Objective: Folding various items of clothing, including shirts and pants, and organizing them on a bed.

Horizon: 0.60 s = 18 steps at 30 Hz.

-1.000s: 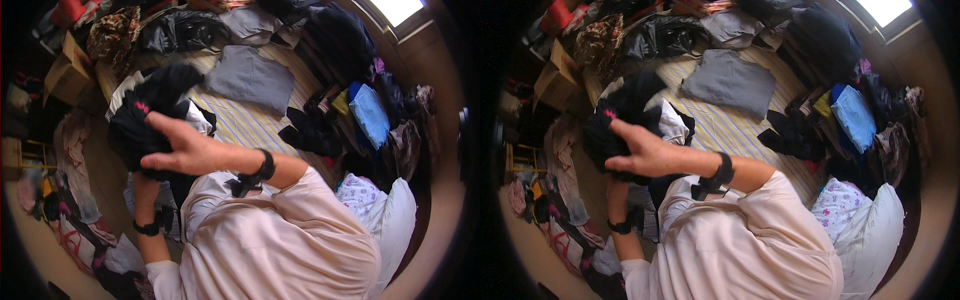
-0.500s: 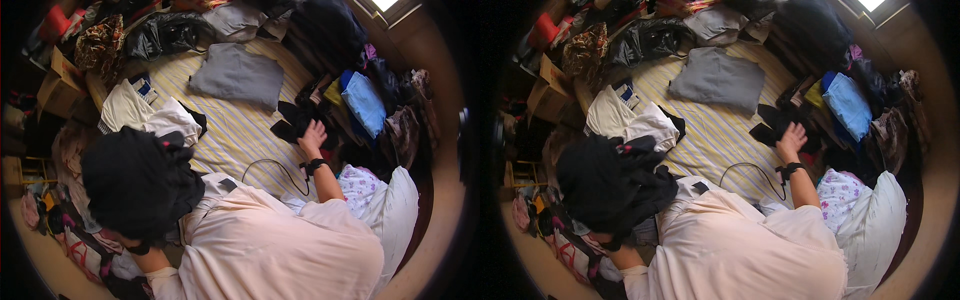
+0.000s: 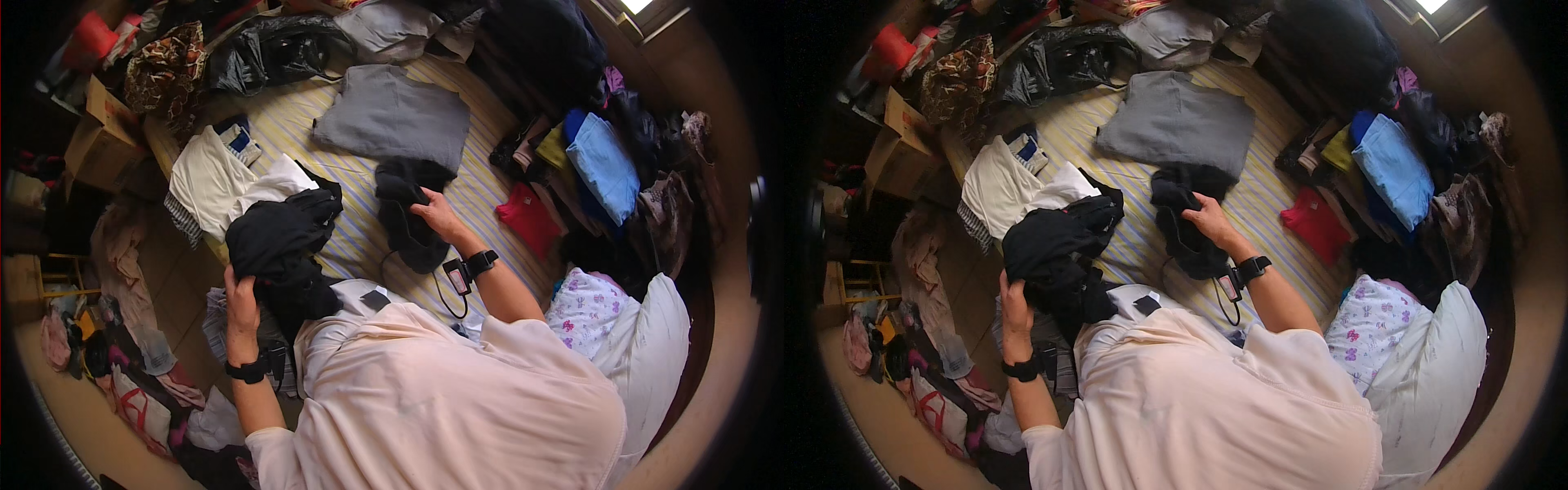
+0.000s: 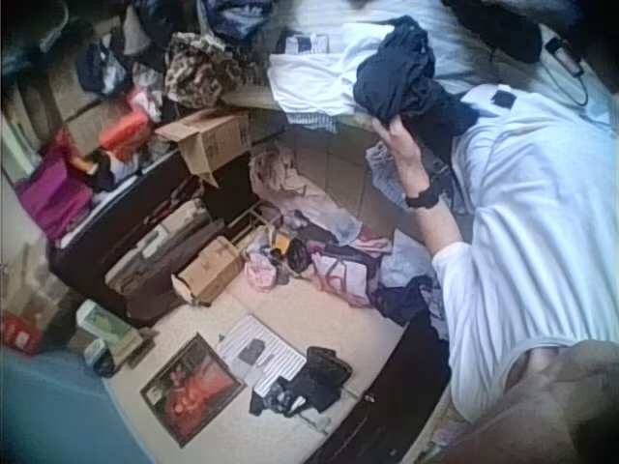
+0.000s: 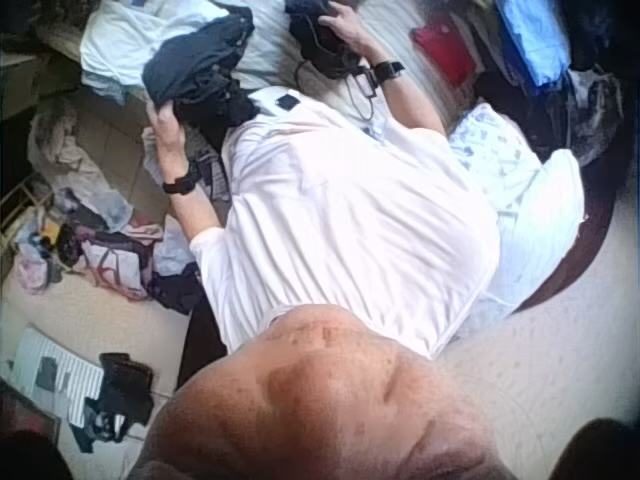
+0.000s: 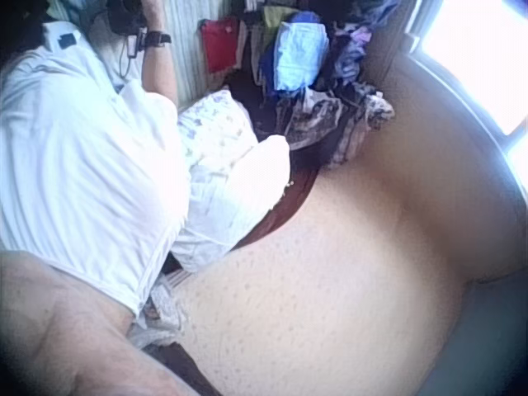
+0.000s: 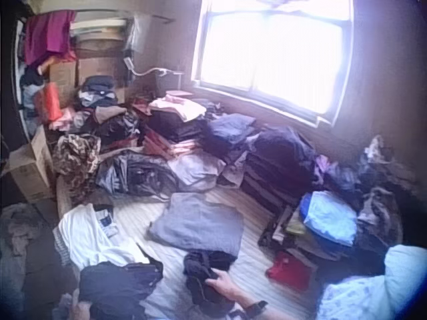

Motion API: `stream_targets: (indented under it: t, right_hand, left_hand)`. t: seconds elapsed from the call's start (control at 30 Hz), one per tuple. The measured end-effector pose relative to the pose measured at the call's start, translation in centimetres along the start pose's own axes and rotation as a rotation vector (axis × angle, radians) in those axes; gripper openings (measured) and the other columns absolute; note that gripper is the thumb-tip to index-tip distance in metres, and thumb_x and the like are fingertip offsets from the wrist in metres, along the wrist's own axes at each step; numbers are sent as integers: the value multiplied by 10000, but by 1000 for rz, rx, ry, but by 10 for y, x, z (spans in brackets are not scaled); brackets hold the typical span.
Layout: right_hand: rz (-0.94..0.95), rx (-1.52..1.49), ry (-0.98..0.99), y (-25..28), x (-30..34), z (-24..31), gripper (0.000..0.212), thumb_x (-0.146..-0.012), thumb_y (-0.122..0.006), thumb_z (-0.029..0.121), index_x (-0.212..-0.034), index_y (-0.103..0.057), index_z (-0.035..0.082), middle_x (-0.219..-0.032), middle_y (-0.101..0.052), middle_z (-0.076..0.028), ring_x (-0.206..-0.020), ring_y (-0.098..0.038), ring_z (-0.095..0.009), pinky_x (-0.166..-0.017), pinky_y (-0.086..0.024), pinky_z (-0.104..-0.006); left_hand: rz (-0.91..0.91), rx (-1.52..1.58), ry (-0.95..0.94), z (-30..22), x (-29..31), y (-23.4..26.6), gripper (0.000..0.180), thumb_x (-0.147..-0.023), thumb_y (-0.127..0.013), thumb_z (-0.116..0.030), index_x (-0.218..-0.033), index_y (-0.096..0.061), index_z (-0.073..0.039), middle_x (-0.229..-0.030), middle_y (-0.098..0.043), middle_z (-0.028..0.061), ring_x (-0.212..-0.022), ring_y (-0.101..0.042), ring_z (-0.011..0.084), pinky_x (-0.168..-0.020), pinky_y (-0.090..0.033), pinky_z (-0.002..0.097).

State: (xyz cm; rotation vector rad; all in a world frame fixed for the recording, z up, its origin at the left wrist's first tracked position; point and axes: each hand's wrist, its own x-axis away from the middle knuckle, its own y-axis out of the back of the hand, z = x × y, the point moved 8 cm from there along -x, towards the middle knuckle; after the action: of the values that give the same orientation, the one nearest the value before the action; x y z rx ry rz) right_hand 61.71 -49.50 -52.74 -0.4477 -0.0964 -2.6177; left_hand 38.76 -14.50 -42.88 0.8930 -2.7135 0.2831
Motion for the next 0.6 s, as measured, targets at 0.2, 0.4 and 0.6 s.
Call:
stream_targets:
  t: [0.2, 0.4, 0.6]
  right_hand:
    - [-120, 196, -265, 51, -16, -46, 390, -808, -672, 132, -1164, -613, -16, -936, -669, -50, -818, -627, -144, -766, -503, -274]
    - [-226, 158, -299, 81, -13, -110, 761, -775, -779, 321, -1357, -439, -33, -1214, -604, -186, -1101, -598, -280, -933, -482, -357]
    - [11, -91, -560, -22, 4, -61, 524, -807, -734, 248, -1239, -524, 39, -1239, -588, -124, -1155, -563, -250, -962, -454, -411]
  left_hand:
    - [13, -35, 86, 25, 8, 24, 354, -914, -533, -112, -1259, -521, -32, -1188, -593, 81, -1072, -556, 205, -929, -426, 330]
    - [90, -153, 44, 41, 13, 19, 337, -893, -561, -83, -1221, -547, -7, -1155, -605, 78, -1035, -563, 190, -887, -449, 313]
    - [189, -505, -24, 39, 22, 8, 461, -774, -649, -58, -1210, -542, 44, -1145, -628, 158, -1050, -590, 253, -947, -440, 343]
